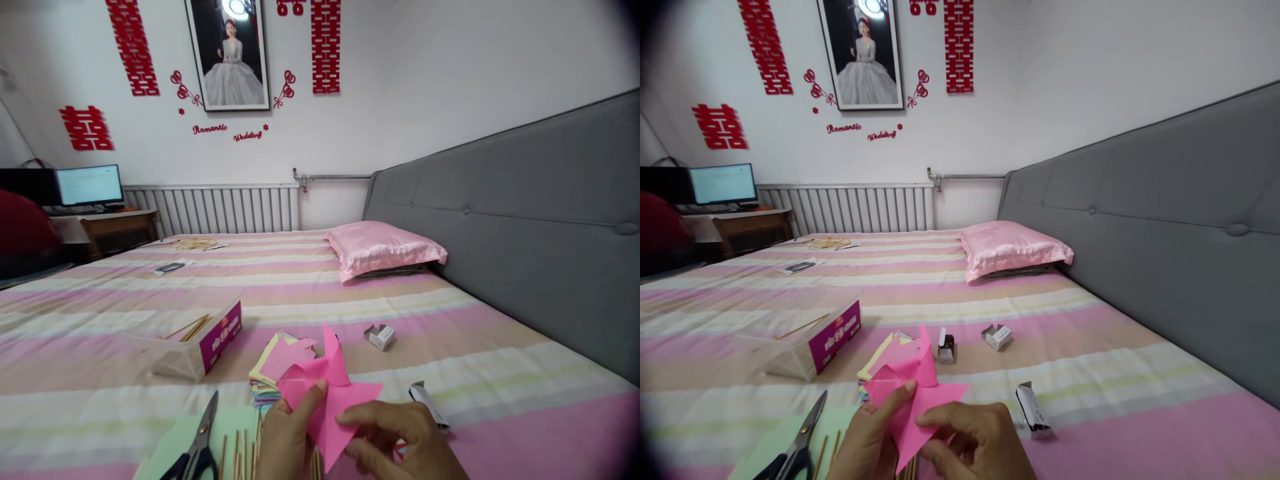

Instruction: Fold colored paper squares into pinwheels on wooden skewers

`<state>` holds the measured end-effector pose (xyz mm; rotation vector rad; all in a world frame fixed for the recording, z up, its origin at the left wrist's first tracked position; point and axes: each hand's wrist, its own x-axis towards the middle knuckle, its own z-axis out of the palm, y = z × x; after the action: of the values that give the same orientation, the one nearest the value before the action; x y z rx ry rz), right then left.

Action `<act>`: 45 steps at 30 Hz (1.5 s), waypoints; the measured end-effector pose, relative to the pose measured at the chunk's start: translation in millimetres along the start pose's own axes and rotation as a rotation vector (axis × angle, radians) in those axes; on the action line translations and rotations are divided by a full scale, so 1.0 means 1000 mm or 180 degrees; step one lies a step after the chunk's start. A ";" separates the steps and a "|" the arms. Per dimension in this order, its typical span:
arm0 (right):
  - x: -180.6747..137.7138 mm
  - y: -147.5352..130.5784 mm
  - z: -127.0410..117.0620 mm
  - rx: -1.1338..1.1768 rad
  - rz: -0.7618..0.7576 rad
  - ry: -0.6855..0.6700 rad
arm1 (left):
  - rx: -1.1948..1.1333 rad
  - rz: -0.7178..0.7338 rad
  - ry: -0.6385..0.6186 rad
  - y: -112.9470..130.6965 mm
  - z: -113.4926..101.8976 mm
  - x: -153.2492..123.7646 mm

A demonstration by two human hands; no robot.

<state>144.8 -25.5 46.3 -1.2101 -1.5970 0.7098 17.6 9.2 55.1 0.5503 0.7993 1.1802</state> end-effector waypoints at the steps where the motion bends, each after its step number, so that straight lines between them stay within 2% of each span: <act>1: 0.001 0.000 0.000 0.0006 -0.0008 0.0057 | -0.0041 -0.0026 -0.0036 -0.001 0.001 -0.001; 5: 0.002 0.004 0.002 0.0276 0.0031 0.0140 | -0.0057 -0.0074 -0.0049 -0.004 0.005 -0.003; 10: 0.001 0.005 0.003 0.0737 0.0408 0.0074 | 0.0128 0.0152 0.0156 -0.012 0.001 0.004; 15: 0.000 0.004 0.006 0.0829 0.0654 0.0487 | 0.0678 0.0493 0.0332 -0.019 -0.006 0.009; 19: 0.001 0.008 0.007 0.0728 0.0559 0.0583 | 0.1107 0.0597 0.0473 -0.019 -0.006 0.007; 23: 0.004 0.013 0.006 0.0636 0.0347 0.0637 | 0.1389 0.0741 0.0353 -0.017 -0.002 0.004; 29: 0.004 0.013 0.006 0.0574 0.0304 0.0776 | 0.1451 0.0879 0.0203 -0.011 0.003 -0.001; 35: 0.005 0.008 0.002 0.0348 0.0348 0.0781 | 0.1213 0.0795 0.0278 -0.009 0.013 -0.006; 45: 0.006 0.006 0.000 0.0349 0.0356 0.0798 | 0.1704 0.0981 0.0242 -0.015 0.008 -0.004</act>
<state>146.5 -18.0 42.9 -1.2618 -1.2767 0.6782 31.8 1.3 50.0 1.1047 1.1338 1.2720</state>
